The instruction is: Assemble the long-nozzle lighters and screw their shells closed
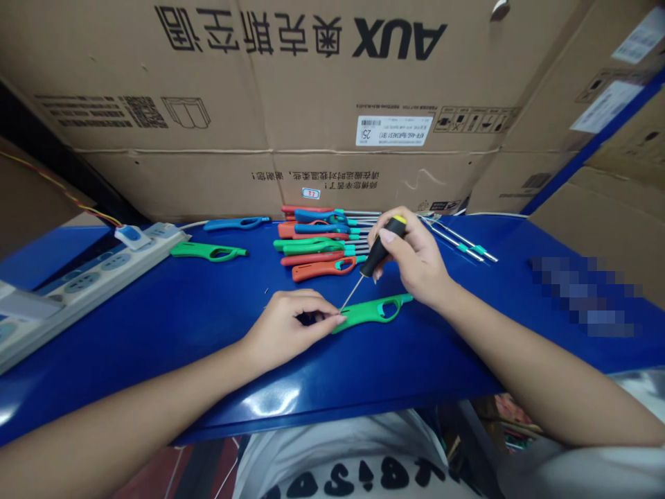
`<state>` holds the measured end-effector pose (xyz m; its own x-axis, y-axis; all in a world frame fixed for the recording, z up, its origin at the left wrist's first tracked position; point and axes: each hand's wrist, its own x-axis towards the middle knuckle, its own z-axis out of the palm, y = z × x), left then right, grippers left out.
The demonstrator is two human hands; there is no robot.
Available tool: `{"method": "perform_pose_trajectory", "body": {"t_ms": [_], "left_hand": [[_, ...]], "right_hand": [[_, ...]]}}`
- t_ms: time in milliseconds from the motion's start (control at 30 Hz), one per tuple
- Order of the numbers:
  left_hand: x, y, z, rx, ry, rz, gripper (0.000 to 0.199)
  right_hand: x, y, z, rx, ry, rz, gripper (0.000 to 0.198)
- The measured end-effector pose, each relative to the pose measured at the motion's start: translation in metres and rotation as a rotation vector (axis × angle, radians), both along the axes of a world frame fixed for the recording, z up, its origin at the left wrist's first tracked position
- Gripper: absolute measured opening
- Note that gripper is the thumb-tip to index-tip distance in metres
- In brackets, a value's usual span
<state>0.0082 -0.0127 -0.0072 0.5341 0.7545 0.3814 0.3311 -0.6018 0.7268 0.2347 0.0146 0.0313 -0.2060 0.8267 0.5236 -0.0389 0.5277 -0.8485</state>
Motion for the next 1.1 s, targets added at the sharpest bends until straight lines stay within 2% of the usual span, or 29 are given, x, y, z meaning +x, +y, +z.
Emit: {"method": "perform_pose_trajectory", "body": {"t_ms": [167,333,433,567,633,767,900,1033,1100], "left_hand": [[0.001,-0.007,-0.001,-0.016,0.103,-0.118,0.013],[0.002,-0.011,0.000,-0.038,0.173,-0.144,0.015],[0.003,-0.012,0.000,-0.065,0.183,-0.155,0.016],[0.003,-0.013,-0.001,-0.071,0.179,-0.156,0.014],[0.003,-0.012,-0.001,-0.060,0.166,-0.145,0.013],[0.003,-0.011,-0.001,-0.040,0.127,-0.143,0.015],[0.003,-0.011,0.000,-0.016,0.104,-0.150,0.016],[0.003,-0.009,0.001,0.030,0.102,-0.114,0.016],[0.001,-0.006,0.002,0.078,0.103,-0.101,0.009]], "right_hand": [[0.004,-0.007,0.001,0.018,-0.171,0.148,0.021],[-0.002,-0.017,0.004,-0.015,-0.206,0.312,0.033],[-0.006,-0.022,0.002,0.092,-0.282,0.195,0.042],[-0.009,-0.026,-0.004,0.407,-0.392,-0.031,0.058],[-0.010,-0.028,-0.007,0.486,-0.435,-0.033,0.067],[-0.014,-0.032,-0.010,0.453,-0.503,0.096,0.078],[-0.019,-0.035,-0.011,0.403,-0.485,0.150,0.081],[-0.024,-0.038,-0.015,0.440,-0.452,0.086,0.076],[-0.025,-0.039,-0.018,0.484,-0.453,0.042,0.074]]}}
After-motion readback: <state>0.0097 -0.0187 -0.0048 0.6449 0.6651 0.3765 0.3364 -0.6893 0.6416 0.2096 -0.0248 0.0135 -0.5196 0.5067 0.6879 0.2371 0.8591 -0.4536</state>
